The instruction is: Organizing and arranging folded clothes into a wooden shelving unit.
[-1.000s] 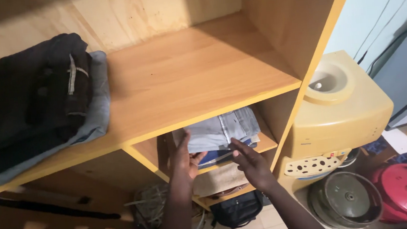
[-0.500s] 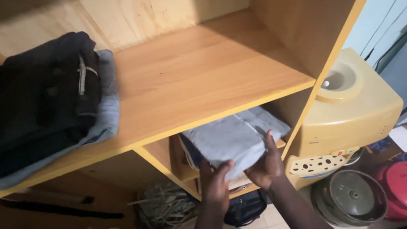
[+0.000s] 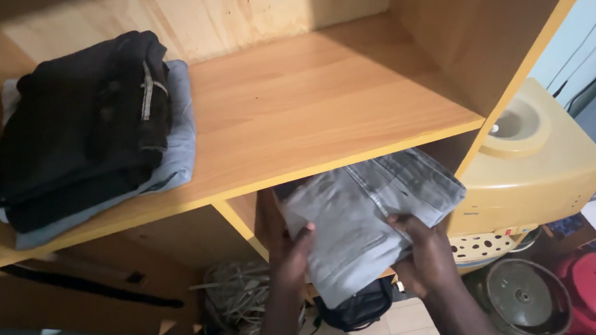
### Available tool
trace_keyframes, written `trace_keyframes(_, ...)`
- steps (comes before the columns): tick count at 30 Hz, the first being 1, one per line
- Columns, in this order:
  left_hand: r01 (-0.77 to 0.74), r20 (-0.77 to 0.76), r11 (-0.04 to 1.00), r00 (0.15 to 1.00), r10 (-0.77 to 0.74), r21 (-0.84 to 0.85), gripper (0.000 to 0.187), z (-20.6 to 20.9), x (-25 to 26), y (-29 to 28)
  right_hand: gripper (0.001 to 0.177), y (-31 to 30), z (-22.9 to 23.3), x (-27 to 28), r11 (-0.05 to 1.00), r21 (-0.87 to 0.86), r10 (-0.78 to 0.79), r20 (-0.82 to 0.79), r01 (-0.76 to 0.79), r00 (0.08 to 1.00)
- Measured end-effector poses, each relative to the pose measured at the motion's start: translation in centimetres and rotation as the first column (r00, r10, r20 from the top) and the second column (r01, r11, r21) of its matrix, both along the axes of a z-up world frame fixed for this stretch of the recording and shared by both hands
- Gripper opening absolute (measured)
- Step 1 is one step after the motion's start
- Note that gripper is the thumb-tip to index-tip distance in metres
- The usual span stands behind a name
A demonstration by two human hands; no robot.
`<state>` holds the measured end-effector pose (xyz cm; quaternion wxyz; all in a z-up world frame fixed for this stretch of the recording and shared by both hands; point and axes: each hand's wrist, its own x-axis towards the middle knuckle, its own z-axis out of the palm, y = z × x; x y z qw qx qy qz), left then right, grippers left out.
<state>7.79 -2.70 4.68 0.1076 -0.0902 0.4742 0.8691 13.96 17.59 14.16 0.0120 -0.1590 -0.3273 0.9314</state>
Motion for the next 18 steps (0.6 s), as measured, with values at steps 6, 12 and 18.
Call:
trace_keyframes(6, 0.061, -0.331, 0.653, 0.824, -0.46, -0.755, 0.1, 11.9, 4.0, 2.6, 0.062, -1.6, 1.4, 2.8, 0.792, 0.58, -0.151, -0.12, 0.193, 0.981)
trace_keyframes(12, -0.241, -0.551, 0.518, 0.572, -0.607, -0.821, 0.112, 19.2, 5.4, 3.3, 0.103, -1.1, -1.7, 4.6, 0.961, 0.134, 0.274, -0.377, -0.24, 0.885)
trace_keyframes(18, -0.003, -0.24, 0.425, 0.829, -0.505, -0.905, 0.073, 17.7, 4.8, 1.2, 0.102, -2.3, 2.0, 3.7, 0.875, 0.438, 0.402, -0.423, -0.205, 0.812)
